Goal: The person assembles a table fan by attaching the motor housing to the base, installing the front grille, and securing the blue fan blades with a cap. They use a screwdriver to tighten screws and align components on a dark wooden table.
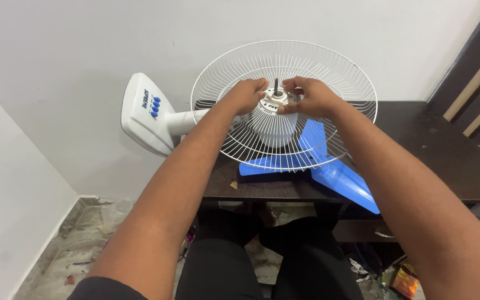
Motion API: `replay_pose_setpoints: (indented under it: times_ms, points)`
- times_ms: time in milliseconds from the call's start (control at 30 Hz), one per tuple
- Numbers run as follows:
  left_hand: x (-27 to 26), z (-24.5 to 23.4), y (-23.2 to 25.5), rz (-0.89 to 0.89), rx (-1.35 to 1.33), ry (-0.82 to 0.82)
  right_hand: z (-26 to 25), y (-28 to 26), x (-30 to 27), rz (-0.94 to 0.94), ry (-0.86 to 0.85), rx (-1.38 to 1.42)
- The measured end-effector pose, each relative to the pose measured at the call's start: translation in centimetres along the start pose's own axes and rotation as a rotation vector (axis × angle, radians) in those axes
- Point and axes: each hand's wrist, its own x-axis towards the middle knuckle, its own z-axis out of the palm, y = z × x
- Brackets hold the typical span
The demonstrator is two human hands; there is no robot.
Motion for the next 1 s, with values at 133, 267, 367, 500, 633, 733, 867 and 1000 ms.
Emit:
replay_pose_setpoints:
  times_ms: [133, 267, 367, 500, 633, 733, 867, 1000]
  points:
    - [0.3, 0.0, -0.4, 0.048, -0.013, 0.006, 0.0, 0.5, 0.5, -0.109, 0.012, 0.074]
    - [0.3, 0.0, -0.2, -0.004, 0.064, -0.062, -0.2, 1.6, 1.0, -0.157, -0.008, 0.104]
    - [-0.1, -0.3, 0.2, 0.041, 0.058, -0.041, -0.5, 2.1, 1.1, -0.238, -0.031, 0.116]
    - [-0.5, -0.3, 0.5, -0.021, 0.013, -0.090, -0.5, 2.7, 0.9, -0.153, -0.051, 0.169]
    - [-0.3, 0.0, 1.0, 0.064, 0.022, -0.012, 0.0, 2.7, 0.6, -0.073, -0.080, 0.205]
    - [-0.3, 0.3, 1.6, 0.013, 0.002, 0.012, 0.2, 2.6, 0.5, -0.191, -0.030, 0.202]
    - [-1.0, 0.3, 2.3, -0.024, 0.106, 0.071, 0.9, 2.4, 0.4, -0.162, 0.033, 0.197]
    - [-1.1, 0.0, 2.7, -0.025, 0.206, 0.082, 1.0, 2.2, 0.4, -0.191, 0.125, 0.104]
